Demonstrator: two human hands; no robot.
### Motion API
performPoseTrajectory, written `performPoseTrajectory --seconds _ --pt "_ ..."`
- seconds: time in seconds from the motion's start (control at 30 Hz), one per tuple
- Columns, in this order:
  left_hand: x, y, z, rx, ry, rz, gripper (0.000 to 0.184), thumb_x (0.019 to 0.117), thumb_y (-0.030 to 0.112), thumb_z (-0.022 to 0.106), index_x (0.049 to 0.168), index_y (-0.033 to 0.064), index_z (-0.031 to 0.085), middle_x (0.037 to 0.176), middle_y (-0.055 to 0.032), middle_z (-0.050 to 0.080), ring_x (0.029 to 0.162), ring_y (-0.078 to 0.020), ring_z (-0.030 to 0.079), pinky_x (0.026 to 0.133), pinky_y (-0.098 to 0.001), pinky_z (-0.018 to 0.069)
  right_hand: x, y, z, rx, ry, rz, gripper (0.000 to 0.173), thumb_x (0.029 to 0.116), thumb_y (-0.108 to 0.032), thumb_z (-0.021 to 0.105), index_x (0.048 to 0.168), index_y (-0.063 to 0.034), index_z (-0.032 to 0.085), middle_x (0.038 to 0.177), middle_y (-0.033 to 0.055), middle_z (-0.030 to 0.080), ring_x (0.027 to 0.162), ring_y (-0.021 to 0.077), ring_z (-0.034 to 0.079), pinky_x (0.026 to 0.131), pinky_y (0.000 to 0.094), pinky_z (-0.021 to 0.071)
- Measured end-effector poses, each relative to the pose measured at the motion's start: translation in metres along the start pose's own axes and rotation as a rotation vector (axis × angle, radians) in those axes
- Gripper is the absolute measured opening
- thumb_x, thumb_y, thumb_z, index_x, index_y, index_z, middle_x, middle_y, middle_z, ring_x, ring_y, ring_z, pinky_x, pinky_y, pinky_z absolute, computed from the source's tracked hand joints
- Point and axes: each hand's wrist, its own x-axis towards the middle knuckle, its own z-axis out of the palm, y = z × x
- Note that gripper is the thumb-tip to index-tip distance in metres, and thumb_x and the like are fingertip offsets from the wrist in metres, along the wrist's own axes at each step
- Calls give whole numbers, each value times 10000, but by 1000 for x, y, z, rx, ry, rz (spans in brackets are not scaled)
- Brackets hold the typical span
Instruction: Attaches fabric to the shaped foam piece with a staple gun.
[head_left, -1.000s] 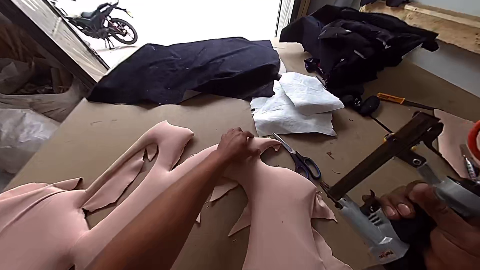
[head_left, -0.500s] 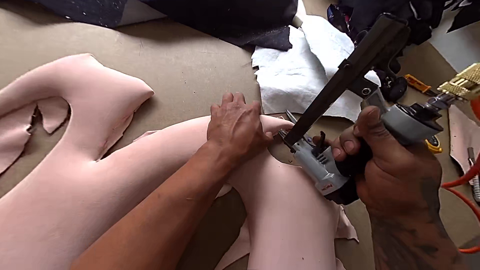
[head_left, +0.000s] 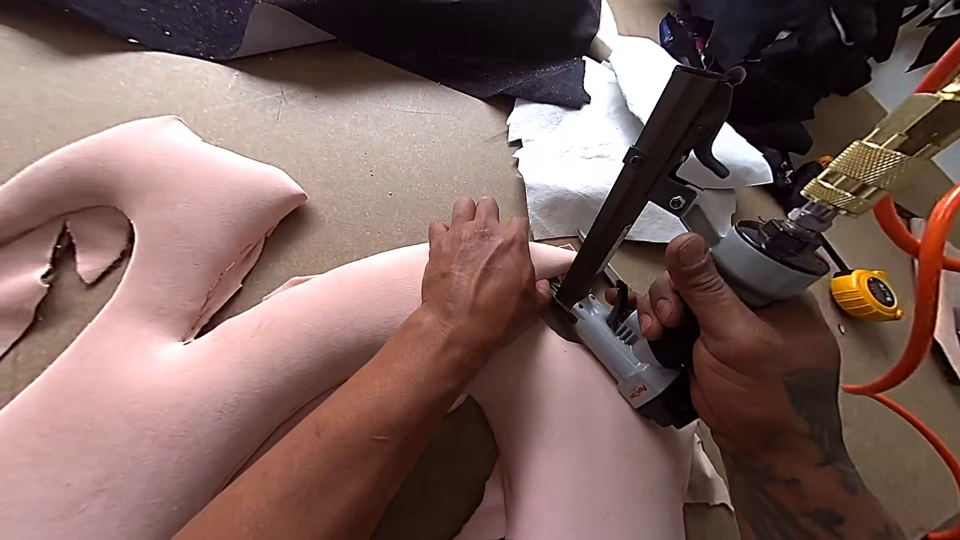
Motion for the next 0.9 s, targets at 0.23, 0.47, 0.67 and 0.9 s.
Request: performPoseTrajectory --seconds 0.23,0.47,0.67,0.9 --pt "-2 -3 0 -10 -12 18 506 760 620 622 1102 263 731 995 -62 613 1009 -294 577 738 -456 463 -8 4 5 -32 -6 -99 238 981 -323 710 868 -116 673 603 62 575 486 219 589 477 368 572" --pt "-2 -1 2 -5 4 9 479 756 586 660 1085 246 733 990 -66 617 1012 -297 580 754 -457 475 -4 1 -1 -20 -25 5 285 978 -379 710 880 -112 690 588 77 554 469 223 569 468 372 560" --pt "-2 -3 5 -12 39 43 489 756 576 670 1080 217 739 981 -71 621 996 -297 586 750 -457 483 -7 3 3 -26 -21 -44 287 980 -374 707 859 -116 671 588 74 556 468 224 572 449 360 549" --pt "-5 -1 7 -25 74 40 442 776 534 652 1071 217 739 969 -60 603 981 -293 569 744 -460 464 -16 7 9 13 40 -81 249 964 -346 729 860 -125 680 590 69 573 474 224 590 479 371 576"
